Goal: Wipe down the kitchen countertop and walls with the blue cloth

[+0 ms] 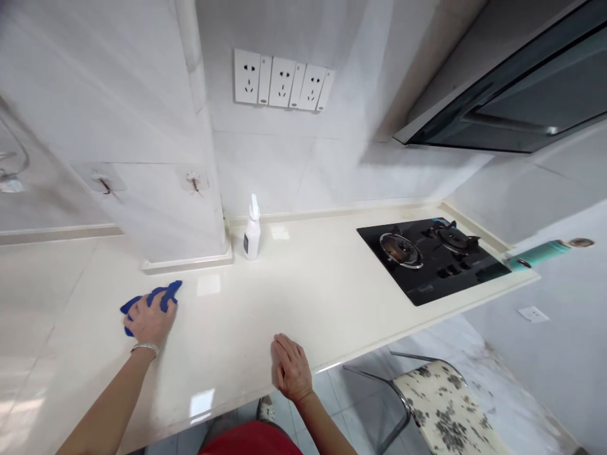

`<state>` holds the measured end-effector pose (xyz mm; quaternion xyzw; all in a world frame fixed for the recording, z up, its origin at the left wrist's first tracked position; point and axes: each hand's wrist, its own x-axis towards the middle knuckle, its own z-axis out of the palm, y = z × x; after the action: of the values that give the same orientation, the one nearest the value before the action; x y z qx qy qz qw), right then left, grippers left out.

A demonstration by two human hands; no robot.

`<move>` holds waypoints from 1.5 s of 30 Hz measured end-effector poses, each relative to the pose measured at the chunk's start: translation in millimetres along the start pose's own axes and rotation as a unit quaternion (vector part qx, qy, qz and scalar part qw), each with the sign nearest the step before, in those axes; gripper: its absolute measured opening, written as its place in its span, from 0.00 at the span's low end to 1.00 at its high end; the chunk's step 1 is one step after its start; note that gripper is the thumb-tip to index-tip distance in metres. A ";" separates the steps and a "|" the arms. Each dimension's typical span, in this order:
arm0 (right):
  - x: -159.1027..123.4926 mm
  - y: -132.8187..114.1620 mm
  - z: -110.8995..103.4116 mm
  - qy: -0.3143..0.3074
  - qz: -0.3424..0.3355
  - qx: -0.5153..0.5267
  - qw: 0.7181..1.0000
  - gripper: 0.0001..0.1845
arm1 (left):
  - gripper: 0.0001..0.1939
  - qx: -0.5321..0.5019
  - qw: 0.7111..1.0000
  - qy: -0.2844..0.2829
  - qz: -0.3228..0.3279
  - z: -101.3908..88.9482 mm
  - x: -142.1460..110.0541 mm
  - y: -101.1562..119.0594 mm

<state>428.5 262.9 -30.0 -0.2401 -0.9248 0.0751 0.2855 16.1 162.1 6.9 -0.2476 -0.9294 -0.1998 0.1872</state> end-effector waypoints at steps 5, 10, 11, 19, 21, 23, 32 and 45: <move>0.1 0.0 2.3 0.005 0.004 -0.005 1.000 0.36 | 0.24 -0.009 1.000 -0.002 -0.003 3.0 6.5 4.6; 0.3 -0.4 3.5 0.021 0.003 0.001 1.000 0.36 | 0.22 -0.001 1.000 -0.019 0.009 -7.7 -12.9 15.0; 0.5 -0.6 3.4 0.023 0.003 0.003 1.000 0.35 | 0.21 -0.002 0.999 -0.025 0.021 -10.7 -20.5 19.8; -0.2 -1.6 2.3 0.028 0.003 -0.004 1.000 0.33 | 0.16 -0.059 0.977 -0.094 0.180 -39.3 -113.9 87.5; -1.7 -0.9 3.0 0.034 0.006 -0.007 0.999 0.33 | 0.16 -0.086 0.968 -0.112 0.209 -47.9 -139.5 106.1; -3.0 -0.5 3.8 0.040 0.012 -0.008 0.999 0.35 | 0.16 -0.118 0.955 -0.134 0.236 -56.8 -162.3 119.9; 1.4 -3.7 2.5 0.029 0.047 0.009 0.998 0.29 | 0.16 -0.180 0.891 -0.170 0.382 -88.4 -192.9 76.4; 19.3 -7.9 -14.7 -0.102 0.078 -0.016 0.992 0.31 | 0.26 -0.021 0.991 -0.115 0.061 -98.6 -109.9 -75.7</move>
<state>419.7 265.4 -6.2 -0.3068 -0.9288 0.1059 0.1790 88.9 13.6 20.5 -0.3291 -0.9235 -0.1779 0.0852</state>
